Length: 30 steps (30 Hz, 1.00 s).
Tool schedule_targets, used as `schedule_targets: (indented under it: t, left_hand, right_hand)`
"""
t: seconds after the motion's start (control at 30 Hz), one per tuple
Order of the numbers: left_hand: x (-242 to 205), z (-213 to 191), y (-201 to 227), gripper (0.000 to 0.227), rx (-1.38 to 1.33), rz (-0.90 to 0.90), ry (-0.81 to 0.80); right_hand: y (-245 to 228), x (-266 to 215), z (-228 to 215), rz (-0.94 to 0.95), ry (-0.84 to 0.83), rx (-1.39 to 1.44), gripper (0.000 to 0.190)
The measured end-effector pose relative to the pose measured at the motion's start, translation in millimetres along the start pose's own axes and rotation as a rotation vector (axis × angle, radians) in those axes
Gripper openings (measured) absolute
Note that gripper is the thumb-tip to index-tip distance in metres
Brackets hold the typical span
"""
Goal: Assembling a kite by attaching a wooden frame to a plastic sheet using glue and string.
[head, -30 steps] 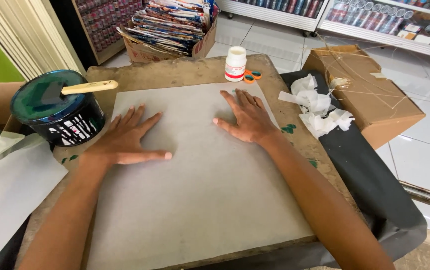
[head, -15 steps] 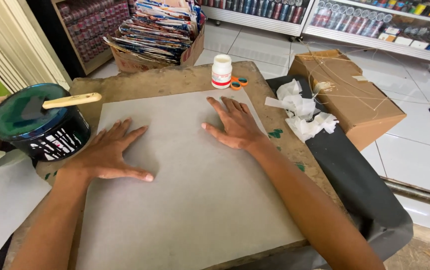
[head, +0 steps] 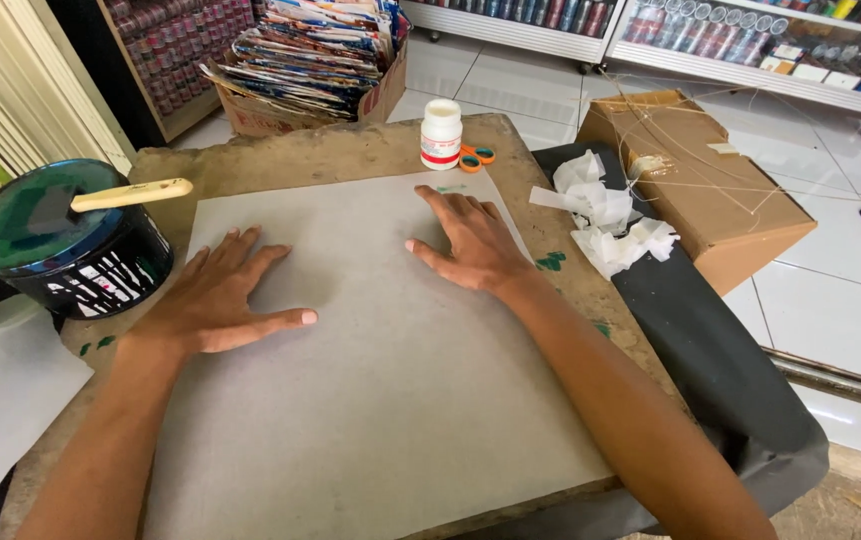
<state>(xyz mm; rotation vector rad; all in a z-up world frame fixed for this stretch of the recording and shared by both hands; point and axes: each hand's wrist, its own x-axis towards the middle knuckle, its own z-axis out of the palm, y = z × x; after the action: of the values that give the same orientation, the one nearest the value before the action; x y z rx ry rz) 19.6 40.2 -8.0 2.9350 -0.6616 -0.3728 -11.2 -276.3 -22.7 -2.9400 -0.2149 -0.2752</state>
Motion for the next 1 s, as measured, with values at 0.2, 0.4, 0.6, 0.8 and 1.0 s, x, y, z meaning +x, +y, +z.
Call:
schedule_targets:
  t: [0.2,0.4,0.6,0.8,1.0]
  left_hand:
    - [4.1,4.6,-3.1,0.102,-0.003,0.014,0.005]
    - [0.7,0.3,1.5,0.094,-0.02,-0.001,-0.025]
    - [2.7,1.9,3.3,0.092,0.01,-0.011,-0.031]
    - [-3.1,-0.9,6.2,0.09,-0.014,-0.001,-0.015]
    - [1.6,4.5,1.7,0.09,0.002,0.007,-0.003]
  right_hand:
    - [12.9,6.1,14.1,-0.039,0.11,0.041,0.057]
    - [21.1,11.6,24.4,-0.103,0.249,0.055,0.035]
    - [43.4,26.3,43.4,-0.074,0.386,0.367,0.028]
    - [42.2,23.3,39.5,-0.091,0.42,0.565,0.018]
    - [43.8,21.7,39.9,-0.076,0.415,0.587,0.016]
